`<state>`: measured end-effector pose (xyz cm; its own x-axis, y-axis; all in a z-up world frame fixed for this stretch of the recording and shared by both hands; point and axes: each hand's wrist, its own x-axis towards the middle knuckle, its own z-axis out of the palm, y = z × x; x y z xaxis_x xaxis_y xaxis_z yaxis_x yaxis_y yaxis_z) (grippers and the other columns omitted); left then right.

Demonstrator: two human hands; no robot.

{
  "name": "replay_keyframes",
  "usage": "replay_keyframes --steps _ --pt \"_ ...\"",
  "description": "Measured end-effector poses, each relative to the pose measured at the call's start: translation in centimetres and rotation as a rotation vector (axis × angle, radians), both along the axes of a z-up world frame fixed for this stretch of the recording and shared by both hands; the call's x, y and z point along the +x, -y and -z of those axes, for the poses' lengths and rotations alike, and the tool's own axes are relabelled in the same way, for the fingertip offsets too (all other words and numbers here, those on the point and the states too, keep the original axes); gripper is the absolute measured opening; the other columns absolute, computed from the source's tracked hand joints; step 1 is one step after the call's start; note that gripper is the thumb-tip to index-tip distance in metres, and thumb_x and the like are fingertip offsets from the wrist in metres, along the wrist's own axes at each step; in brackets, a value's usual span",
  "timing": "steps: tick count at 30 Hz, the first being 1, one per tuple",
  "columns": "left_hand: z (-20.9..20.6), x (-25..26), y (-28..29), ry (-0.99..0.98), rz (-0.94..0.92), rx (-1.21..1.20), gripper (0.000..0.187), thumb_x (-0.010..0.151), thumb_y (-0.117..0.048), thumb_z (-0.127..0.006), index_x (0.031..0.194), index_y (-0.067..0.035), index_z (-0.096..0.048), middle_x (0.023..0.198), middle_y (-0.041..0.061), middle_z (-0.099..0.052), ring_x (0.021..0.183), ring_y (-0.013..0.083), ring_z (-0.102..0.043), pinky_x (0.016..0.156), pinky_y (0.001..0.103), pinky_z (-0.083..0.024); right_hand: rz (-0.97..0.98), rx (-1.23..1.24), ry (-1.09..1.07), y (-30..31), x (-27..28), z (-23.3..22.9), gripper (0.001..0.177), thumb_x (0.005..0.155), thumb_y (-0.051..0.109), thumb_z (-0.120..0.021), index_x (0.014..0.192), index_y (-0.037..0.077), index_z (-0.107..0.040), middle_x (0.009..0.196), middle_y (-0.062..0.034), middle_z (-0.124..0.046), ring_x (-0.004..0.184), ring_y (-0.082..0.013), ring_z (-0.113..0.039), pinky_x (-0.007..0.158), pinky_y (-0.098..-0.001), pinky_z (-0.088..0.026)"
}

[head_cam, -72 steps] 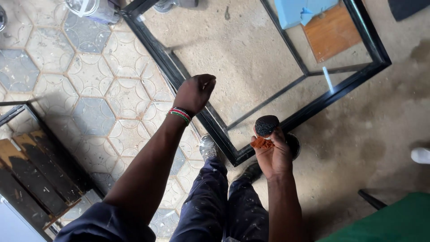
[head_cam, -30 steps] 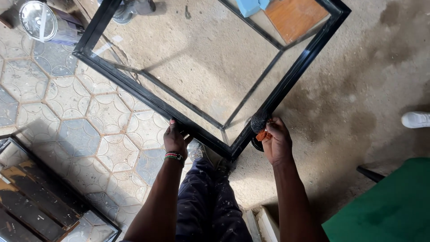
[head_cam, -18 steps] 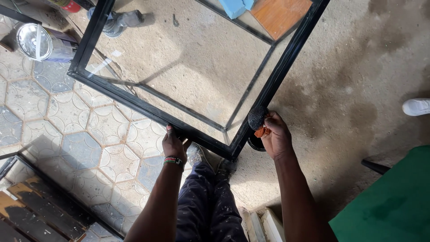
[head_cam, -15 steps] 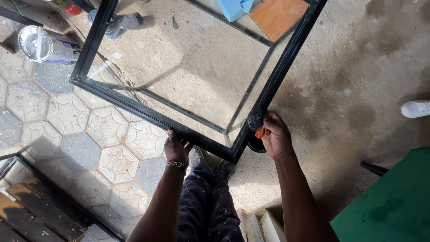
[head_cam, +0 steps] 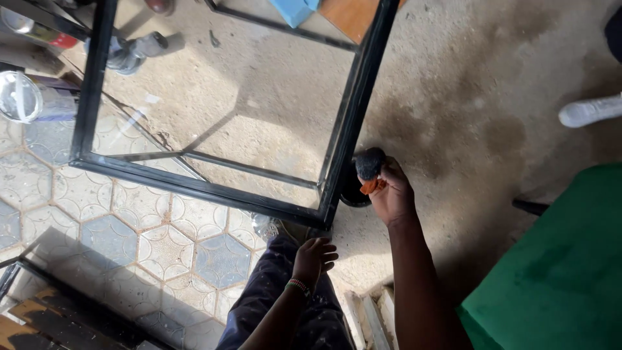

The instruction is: Painting a metal furniture frame with black paint using a small brush

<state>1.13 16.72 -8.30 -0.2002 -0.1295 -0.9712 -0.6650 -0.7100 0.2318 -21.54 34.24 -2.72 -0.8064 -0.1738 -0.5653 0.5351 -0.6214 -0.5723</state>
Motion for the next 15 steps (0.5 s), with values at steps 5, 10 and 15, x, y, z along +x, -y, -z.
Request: replay_keyframes --steps 5,10,15 --pt "10.5 2.5 -4.0 -0.1 0.618 -0.04 0.034 0.107 -0.035 -0.088 0.136 -0.018 -0.086 0.115 0.012 -0.091 0.103 0.0245 -0.09 0.082 0.035 -0.068 0.175 0.281 0.236 -6.9 5.6 8.3 0.007 0.114 0.024 -0.082 0.119 0.023 -0.077 0.105 -0.0011 -0.078 0.11 -0.0219 -0.074 0.132 -0.0575 -0.047" --pt "22.8 -0.4 -4.3 -0.209 0.959 -0.492 0.074 0.112 -0.06 -0.074 0.167 -0.011 -0.063 0.16 0.025 -0.074 0.152 0.0382 -0.073 0.123 0.049 -0.064 0.086 0.479 0.263 -9.7 9.3 18.1 0.008 0.111 0.015 -0.085 0.116 0.014 -0.079 0.09 -0.0048 -0.069 0.085 -0.021 -0.068 0.092 -0.0397 -0.059" --pt "19.7 -7.3 -4.8 -0.212 0.807 -0.46 0.091 0.115 -0.047 -0.073 0.184 0.0 -0.037 0.184 0.034 -0.045 0.175 0.0459 -0.042 0.146 0.059 -0.033 0.027 0.547 0.197 -10.7 8.8 28.1 0.01 0.115 0.015 -0.082 0.123 0.009 -0.082 0.087 -0.0128 -0.075 0.069 -0.018 -0.063 0.068 -0.0355 -0.055"
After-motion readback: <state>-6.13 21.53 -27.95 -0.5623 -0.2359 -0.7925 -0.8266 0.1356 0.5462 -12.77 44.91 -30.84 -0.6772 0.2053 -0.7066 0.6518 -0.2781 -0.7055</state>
